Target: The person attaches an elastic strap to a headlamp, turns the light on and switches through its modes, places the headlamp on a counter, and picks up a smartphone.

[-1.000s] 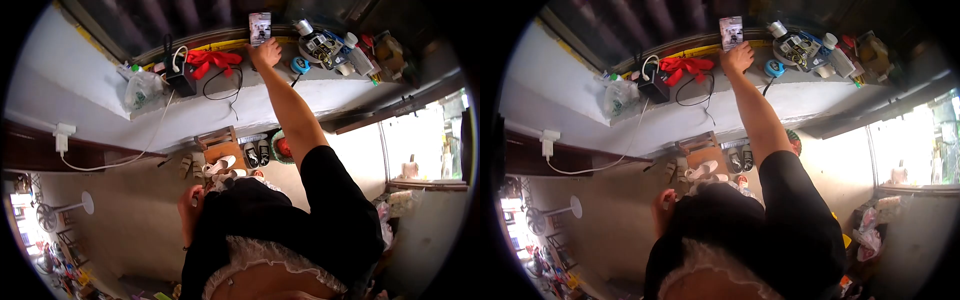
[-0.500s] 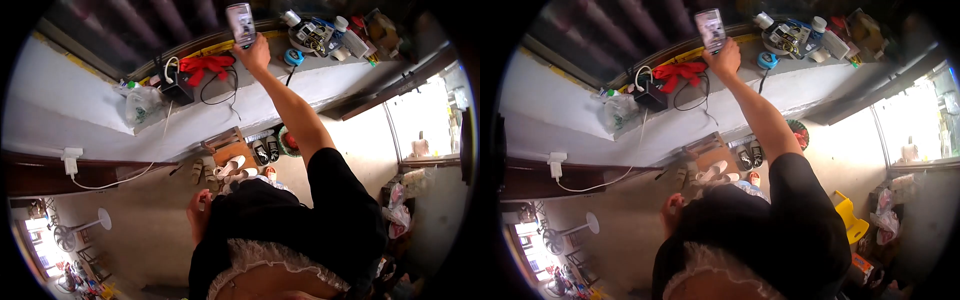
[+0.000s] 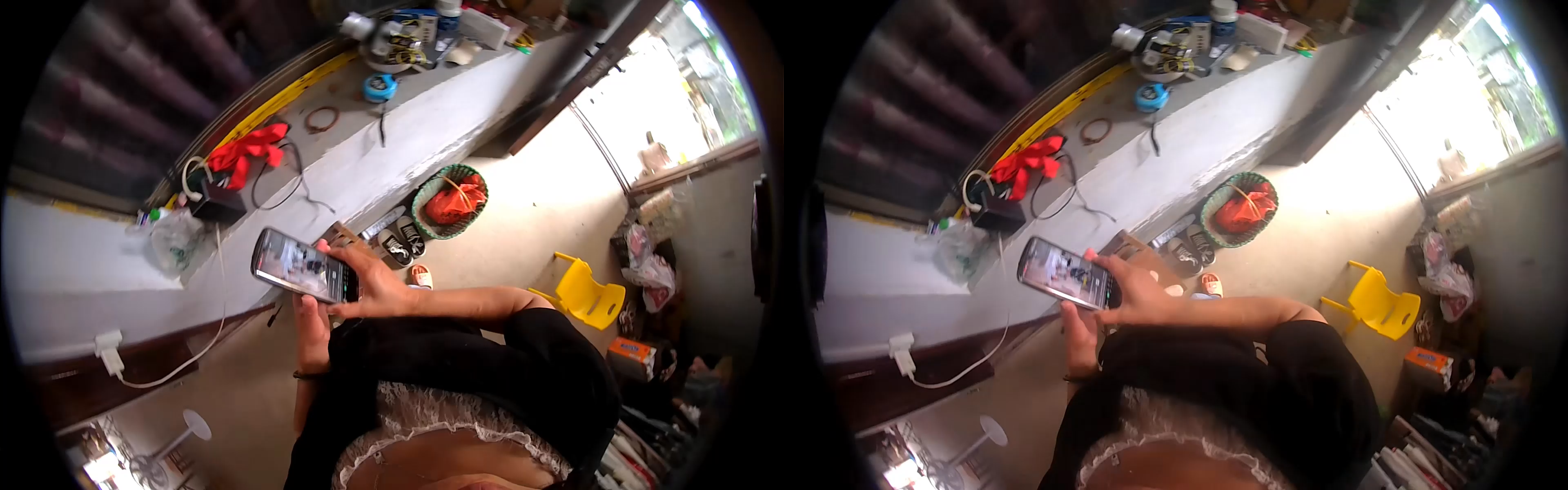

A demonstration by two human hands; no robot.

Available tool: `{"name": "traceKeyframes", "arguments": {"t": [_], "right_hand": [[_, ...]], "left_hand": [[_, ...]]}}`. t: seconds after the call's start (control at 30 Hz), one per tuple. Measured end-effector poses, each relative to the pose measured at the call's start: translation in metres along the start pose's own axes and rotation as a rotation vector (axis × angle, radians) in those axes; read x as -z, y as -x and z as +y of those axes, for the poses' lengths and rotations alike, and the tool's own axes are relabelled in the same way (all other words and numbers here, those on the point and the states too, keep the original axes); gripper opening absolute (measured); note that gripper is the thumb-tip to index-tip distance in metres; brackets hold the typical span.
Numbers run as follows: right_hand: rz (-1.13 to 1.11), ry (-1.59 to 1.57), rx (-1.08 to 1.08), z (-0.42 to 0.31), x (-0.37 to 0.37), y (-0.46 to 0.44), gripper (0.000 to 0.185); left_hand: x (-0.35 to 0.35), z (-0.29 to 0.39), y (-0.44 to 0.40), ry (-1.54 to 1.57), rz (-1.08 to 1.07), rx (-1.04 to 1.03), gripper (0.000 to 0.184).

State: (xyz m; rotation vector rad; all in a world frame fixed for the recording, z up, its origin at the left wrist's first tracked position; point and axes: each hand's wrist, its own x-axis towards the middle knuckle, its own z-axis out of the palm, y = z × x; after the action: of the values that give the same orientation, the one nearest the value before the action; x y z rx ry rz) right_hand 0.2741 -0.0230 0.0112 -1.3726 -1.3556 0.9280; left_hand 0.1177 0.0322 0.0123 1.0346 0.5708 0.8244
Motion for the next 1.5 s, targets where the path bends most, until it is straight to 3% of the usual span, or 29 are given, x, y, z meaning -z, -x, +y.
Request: {"name": "traceKeyframes", "arguments": {"t": [0.27,0.43,0.57,0.67,0.77,0.83,1.0,1.13,1.37,1.5], "right_hand": [[0.172,-0.001,-0.043,0.034,0.026,0.048,0.093],[0.21,-0.041,-0.069,0.036,0.068,0.069,0.094],[0.066,-0.193,0.096,0.065,0.09,0.08,0.092],[-0.093,-0.397,-0.043,0.058,0.096,0.083,0.09],[-0.161,-0.412,-0.085,0.059,0.086,0.088,0.084],[-0.15,-0.35,-0.031,0.055,0.081,0.092,0.077],[-0.288,-0.285,-0.182,0.056,0.057,0.108,0.066],[-0.428,-0.189,-0.112,0.059,0.025,0.132,0.051],[-0.585,0.089,-0.074,0.006,-0.048,0.166,0.053],[-0.628,0.095,0.032,-0.003,-0.1,0.196,0.05]], "left_hand": [[-0.069,-0.02,-0.014,0.066,-0.09,0.165,0.082],[-0.098,-0.062,-0.024,0.106,-0.102,0.129,0.083],[-0.081,-0.109,-0.016,0.153,-0.054,0.14,0.089],[-0.098,-0.089,-0.001,0.236,0.059,0.184,0.086],[-0.1,-0.085,0.019,0.253,0.164,0.133,0.08],[-0.099,-0.076,0.029,0.126,0.12,0.113,0.079],[-0.073,-0.072,0.054,0.169,0.125,0.003,0.084],[-0.064,-0.056,0.095,0.155,0.238,0.04,0.091],[-0.014,-0.062,0.196,0.33,0.37,-0.027,0.087],[0.031,-0.061,0.272,0.341,0.385,-0.053,0.096]]}}
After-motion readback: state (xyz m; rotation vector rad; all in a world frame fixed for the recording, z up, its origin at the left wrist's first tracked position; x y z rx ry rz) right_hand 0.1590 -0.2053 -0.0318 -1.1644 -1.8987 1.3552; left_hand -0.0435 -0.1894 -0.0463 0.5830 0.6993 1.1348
